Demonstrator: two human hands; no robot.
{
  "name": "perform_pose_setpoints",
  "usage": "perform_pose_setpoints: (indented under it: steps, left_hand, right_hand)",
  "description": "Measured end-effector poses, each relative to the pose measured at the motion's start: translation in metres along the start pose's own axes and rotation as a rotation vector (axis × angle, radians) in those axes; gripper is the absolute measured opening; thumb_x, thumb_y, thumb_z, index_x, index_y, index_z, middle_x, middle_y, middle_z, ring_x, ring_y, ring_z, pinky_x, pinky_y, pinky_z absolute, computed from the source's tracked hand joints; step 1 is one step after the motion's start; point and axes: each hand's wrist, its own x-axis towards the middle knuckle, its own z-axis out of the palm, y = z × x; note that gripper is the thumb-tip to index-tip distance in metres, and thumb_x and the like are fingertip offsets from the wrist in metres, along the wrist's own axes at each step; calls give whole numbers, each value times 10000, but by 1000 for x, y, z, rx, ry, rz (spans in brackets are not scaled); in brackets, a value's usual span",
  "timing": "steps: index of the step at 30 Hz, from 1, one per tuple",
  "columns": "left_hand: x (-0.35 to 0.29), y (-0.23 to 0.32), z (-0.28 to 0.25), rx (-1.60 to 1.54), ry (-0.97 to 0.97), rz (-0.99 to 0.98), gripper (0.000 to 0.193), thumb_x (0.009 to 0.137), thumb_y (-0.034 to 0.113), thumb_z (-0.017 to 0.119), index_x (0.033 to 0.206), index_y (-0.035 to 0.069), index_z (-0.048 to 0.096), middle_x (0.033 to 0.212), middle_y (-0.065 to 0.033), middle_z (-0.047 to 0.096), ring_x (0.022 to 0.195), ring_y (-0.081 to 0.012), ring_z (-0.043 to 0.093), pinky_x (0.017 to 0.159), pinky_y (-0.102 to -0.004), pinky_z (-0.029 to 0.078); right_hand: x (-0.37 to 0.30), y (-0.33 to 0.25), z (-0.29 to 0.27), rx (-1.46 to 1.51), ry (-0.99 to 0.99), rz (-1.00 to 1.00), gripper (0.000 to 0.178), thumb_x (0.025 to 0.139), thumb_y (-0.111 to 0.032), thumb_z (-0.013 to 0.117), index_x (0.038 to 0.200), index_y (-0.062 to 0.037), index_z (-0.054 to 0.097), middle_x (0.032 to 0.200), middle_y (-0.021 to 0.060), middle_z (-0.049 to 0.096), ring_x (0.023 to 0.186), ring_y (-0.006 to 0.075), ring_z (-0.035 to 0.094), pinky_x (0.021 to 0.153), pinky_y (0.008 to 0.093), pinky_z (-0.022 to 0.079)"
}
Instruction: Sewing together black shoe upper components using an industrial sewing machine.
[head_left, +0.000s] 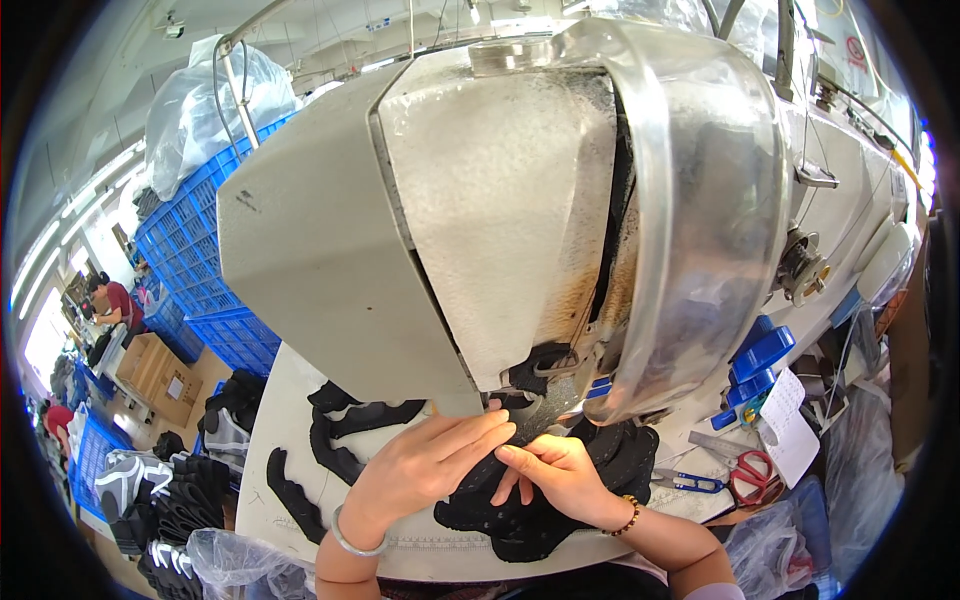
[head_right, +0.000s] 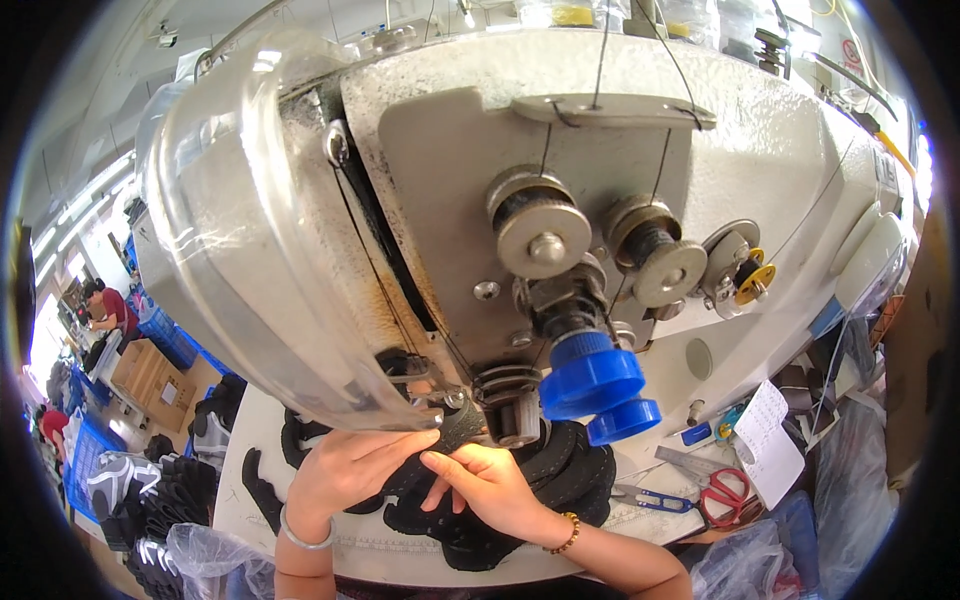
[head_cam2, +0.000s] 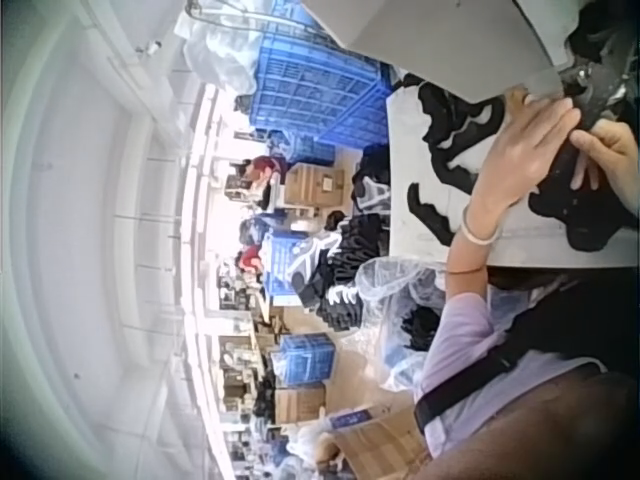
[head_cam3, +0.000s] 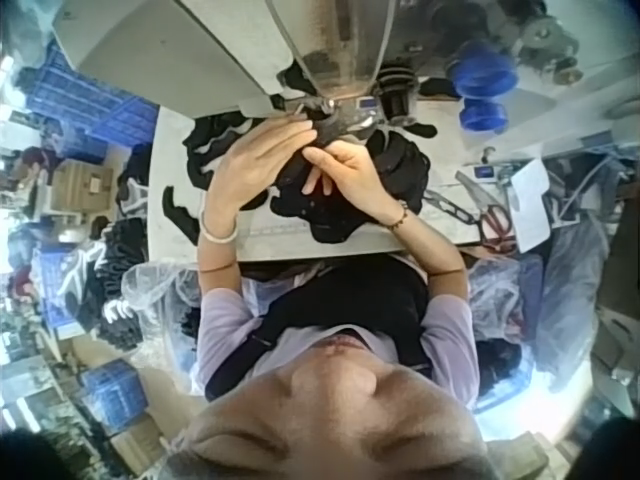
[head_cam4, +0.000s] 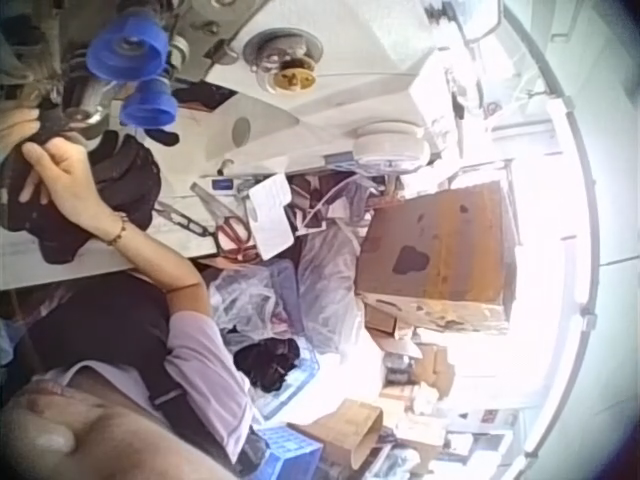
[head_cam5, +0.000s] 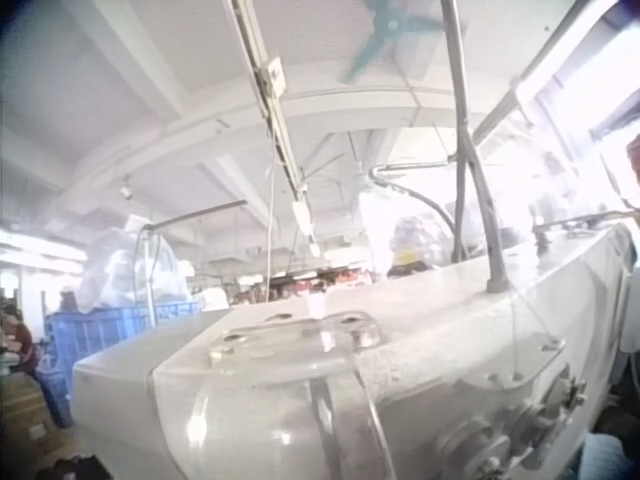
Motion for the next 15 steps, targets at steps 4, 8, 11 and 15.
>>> perform_pose_setpoints:
  steps: [4,8,11,15]
  left_hand:
    - [1,-1,3,-2,0,20,440,636,39,604,1074,9,619,1114,-50,599,870,-170,610,733,-269,515]
    - [0,3,-5,12,-13,3,438,638,38,604,1074,12,620,1106,-35,602,872,-165,607,730,-261,516]
    - [-1,3,-3,25,-20,-31,451,635,48,611,1085,24,618,1102,-17,603,861,-159,603,723,-254,516]
    - [0,1,-2,1,-18,-34,443,641,51,614,1084,26,618,1104,-13,603,875,-157,606,732,-251,517]
  right_hand:
    - [-2,-4,0,46,-2,54,335,937,-299,537,814,6,601,734,88,688,483,62,516,453,177,404]
    - [-3,-6,1,30,-107,92,383,958,-336,486,845,9,607,767,82,693,501,76,532,478,187,423]
    - [-2,-1,1,8,-109,86,407,963,-347,467,788,-16,626,761,51,689,533,69,523,509,190,424]
    - [-1,0,1,-9,-78,68,444,964,-362,460,748,-18,639,752,46,686,526,66,507,508,190,417]
